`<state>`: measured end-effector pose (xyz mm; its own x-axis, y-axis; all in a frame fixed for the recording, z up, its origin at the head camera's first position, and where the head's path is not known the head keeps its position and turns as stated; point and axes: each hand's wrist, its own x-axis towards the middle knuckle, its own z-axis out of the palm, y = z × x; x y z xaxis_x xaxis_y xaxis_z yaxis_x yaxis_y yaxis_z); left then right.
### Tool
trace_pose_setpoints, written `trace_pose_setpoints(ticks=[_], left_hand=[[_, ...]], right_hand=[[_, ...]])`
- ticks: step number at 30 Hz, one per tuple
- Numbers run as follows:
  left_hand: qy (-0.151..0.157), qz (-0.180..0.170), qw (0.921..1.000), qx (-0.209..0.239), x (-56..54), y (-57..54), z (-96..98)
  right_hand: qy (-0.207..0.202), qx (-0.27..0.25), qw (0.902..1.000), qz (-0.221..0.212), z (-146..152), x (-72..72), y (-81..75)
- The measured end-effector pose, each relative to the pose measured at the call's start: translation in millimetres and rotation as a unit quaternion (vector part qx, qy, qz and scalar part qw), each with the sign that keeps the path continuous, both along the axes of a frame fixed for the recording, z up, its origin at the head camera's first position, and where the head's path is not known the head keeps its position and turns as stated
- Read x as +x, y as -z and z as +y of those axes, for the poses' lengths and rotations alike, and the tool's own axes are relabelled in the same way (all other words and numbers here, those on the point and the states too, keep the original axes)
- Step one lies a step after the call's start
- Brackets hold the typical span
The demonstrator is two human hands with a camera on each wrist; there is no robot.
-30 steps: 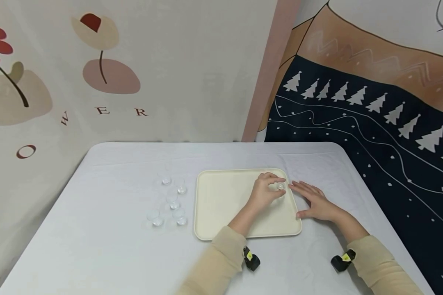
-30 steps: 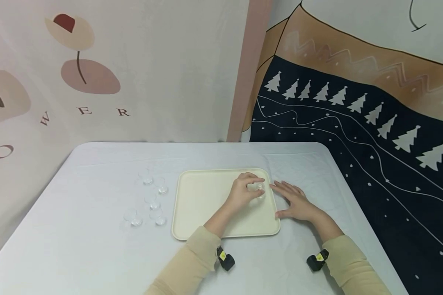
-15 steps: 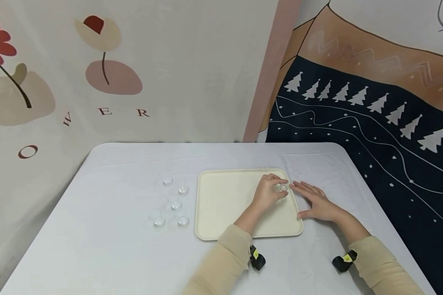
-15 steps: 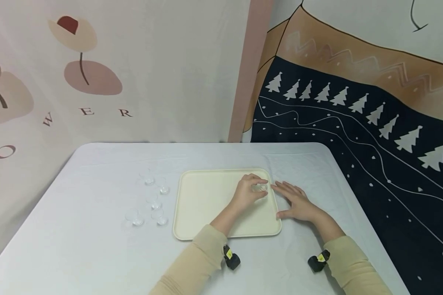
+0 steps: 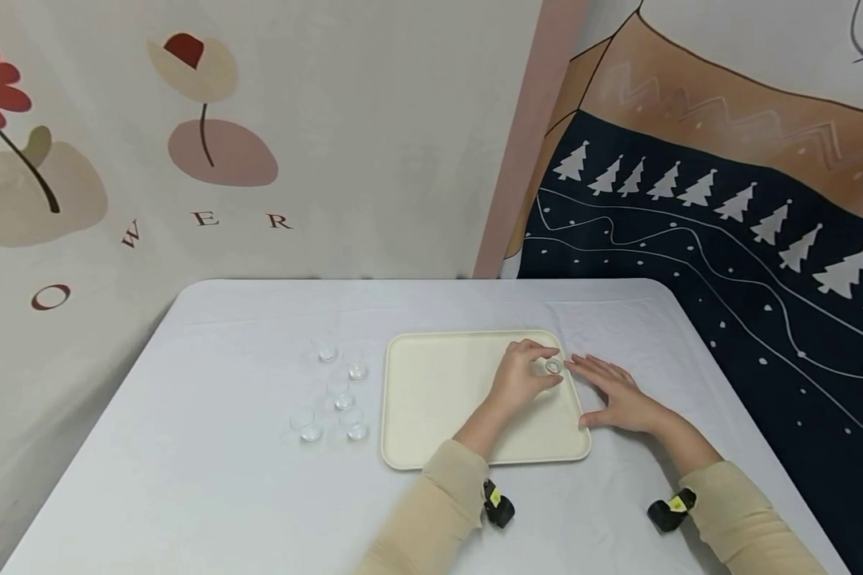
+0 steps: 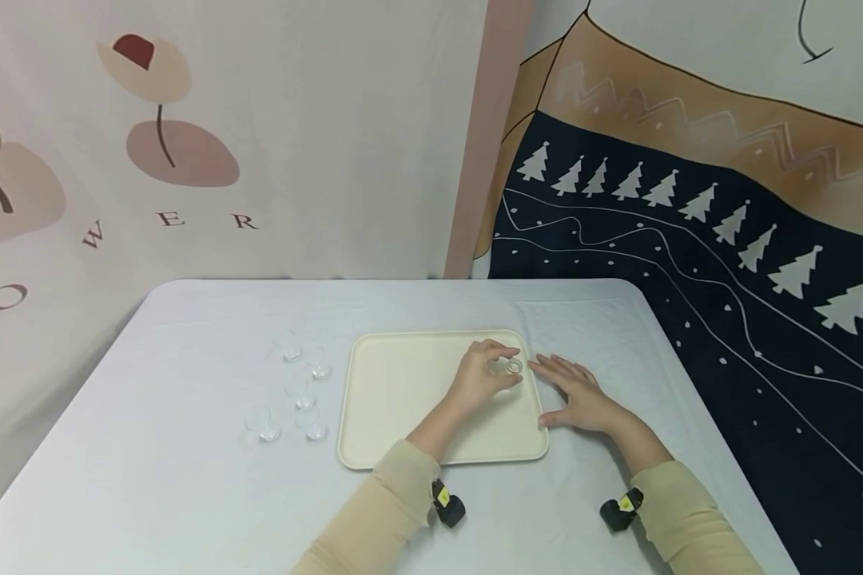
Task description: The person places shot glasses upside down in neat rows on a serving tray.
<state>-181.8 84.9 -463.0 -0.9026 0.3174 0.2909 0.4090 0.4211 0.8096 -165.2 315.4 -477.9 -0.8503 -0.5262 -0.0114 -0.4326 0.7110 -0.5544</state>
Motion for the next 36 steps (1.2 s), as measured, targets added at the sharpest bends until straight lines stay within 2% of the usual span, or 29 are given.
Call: trace_pose_setpoints(ticks=[6,16,22,28,36], left_hand=[[0.002,0.006,1.0000,-0.007,1.9,-5.7,-9.0],[0.018,-0.006,0.9991,0.038,9.1,-25.3,-27.3],[0.024,0.013,0.9976,0.064,14.8,-38.8,-36.9],[0.025,0.043,0.9965,0.067,22.8,-52.7,-48.3],[0.026,0.044,0.9939,0.098,34.5,-69.4,-67.3]], right_hand=[[0.000,0.000,1.0000,0.003,-0.7,0.5,-0.7],[0.003,-0.004,1.0000,0.003,-1.4,1.1,0.7],[0.005,-0.012,0.9998,0.013,-1.8,1.6,1.3],[0.004,-0.015,0.9998,0.012,-1.8,1.6,1.4],[0.007,-0.012,0.9999,0.001,-2.4,1.4,1.3]])
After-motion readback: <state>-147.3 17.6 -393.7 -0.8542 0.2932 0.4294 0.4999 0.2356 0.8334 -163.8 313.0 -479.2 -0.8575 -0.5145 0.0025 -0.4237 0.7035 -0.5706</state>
